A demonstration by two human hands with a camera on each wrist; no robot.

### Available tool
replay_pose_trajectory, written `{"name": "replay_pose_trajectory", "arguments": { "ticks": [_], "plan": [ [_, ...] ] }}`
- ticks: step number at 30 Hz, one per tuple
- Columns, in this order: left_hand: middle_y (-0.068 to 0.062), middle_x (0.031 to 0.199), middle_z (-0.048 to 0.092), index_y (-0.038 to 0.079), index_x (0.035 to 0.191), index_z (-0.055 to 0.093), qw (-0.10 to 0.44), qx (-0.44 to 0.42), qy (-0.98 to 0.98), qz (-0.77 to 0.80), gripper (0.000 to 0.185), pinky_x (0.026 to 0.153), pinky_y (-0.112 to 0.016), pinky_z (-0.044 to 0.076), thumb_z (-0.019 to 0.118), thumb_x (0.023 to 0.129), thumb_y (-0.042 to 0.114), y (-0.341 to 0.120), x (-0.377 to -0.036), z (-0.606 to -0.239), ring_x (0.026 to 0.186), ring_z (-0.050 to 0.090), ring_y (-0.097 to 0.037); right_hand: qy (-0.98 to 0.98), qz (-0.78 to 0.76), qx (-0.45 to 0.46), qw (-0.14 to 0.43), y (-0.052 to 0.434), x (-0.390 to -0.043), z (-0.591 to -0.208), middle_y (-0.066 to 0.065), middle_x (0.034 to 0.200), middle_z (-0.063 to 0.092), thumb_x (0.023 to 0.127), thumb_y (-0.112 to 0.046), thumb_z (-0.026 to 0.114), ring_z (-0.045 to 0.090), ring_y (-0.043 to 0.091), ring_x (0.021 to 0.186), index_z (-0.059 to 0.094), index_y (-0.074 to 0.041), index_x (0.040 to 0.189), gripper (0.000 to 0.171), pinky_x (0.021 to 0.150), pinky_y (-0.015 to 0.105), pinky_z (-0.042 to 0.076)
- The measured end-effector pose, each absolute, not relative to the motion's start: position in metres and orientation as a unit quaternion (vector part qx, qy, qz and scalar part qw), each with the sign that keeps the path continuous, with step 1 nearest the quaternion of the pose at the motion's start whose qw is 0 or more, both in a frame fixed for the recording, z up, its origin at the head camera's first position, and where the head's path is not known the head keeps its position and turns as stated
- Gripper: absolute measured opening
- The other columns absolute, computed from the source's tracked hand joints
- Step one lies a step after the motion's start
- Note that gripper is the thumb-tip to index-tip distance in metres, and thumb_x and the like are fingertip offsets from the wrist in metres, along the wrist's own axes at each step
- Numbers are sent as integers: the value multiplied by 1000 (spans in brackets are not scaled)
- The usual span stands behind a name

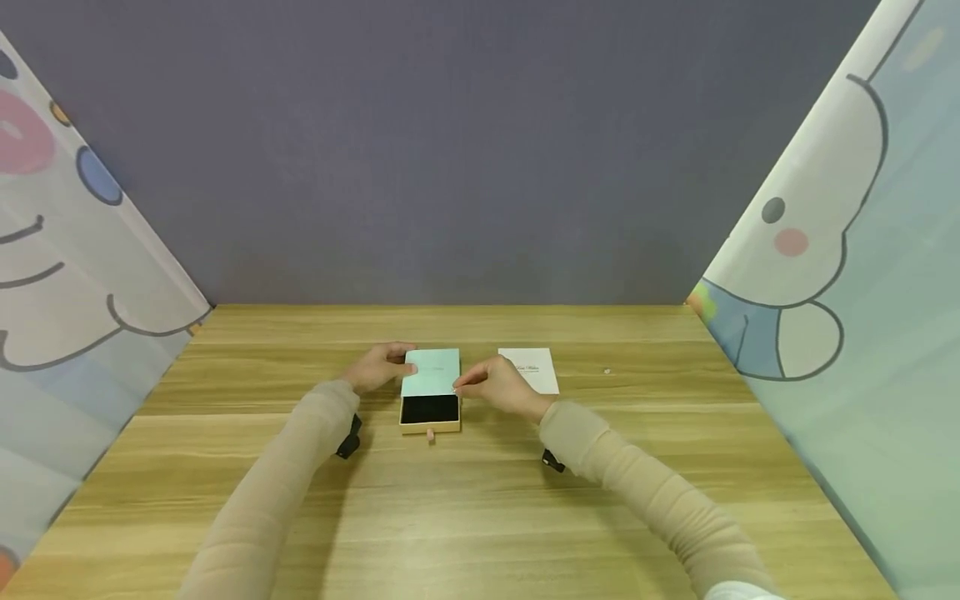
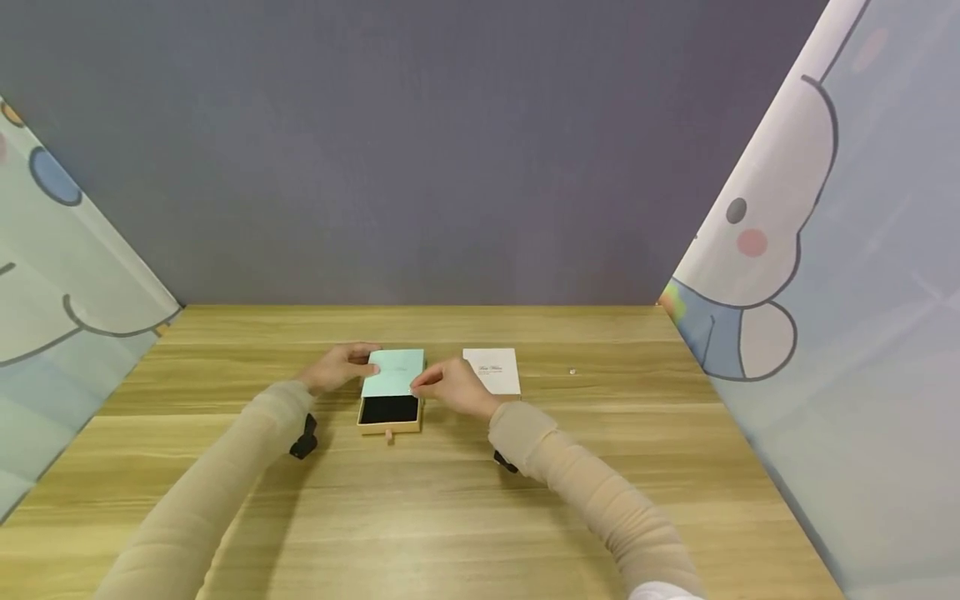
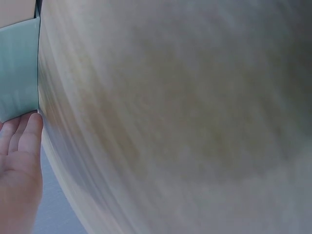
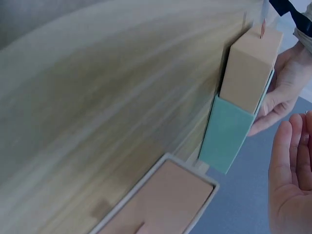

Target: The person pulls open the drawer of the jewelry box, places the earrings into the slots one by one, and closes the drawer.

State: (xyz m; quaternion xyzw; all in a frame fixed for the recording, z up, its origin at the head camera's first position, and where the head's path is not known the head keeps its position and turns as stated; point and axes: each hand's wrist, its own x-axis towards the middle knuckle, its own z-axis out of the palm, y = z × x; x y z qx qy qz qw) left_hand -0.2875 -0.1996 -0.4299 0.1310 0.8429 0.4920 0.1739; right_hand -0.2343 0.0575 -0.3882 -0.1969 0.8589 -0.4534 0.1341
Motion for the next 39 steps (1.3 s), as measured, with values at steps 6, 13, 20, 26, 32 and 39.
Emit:
{"name": "replay_pose_trajectory", "arguments": {
  "ticks": [6,13,20,26,32,39],
  "plan": [
    [-22,144,32,5,140,36,170,129,845,490,60,104,-52,33,60,90,26,-200,-286,-430,131,31,-39,850,-469,-188,149,49,-233,-394,0,88,71,82,-18,69,64,10,82,75,-11,90,12,75,26,52],
    [-21,144,32,6,141,35,174,126,847,487,59,104,-52,33,59,90,26,-200,-284,-429,131,31,-39,848,-477,-180,147,42,-234,-394,3,88,71,82,-17,70,64,10,80,74,-9,90,12,73,25,52],
    [-21,145,31,5,141,35,175,129,842,494,59,106,-52,30,58,91,24,-200,-283,-430,132,29,-40,846,-477,-183,154,34,-235,-393,3,89,71,83,-15,68,64,10,80,74,-7,92,13,75,25,52],
    [-22,144,32,4,140,35,172,132,840,497,58,105,-53,31,58,91,22,-199,-286,-428,131,30,-40,850,-470,-181,153,25,-236,-393,4,90,70,83,-15,69,65,15,82,73,-8,91,12,73,25,53],
    [-21,144,32,4,140,36,167,133,840,499,58,104,-53,32,59,91,23,-200,-284,-428,131,31,-40,854,-459,-174,174,14,-236,-397,1,86,70,83,-16,68,64,18,79,74,-11,90,10,69,28,53],
    [-21,144,32,4,140,36,166,138,844,492,57,104,-53,33,58,91,23,-199,-283,-427,131,31,-40,859,-442,-176,188,8,-232,-404,-4,81,69,84,-17,68,62,11,73,74,-15,85,7,63,25,52]
  ]
}}
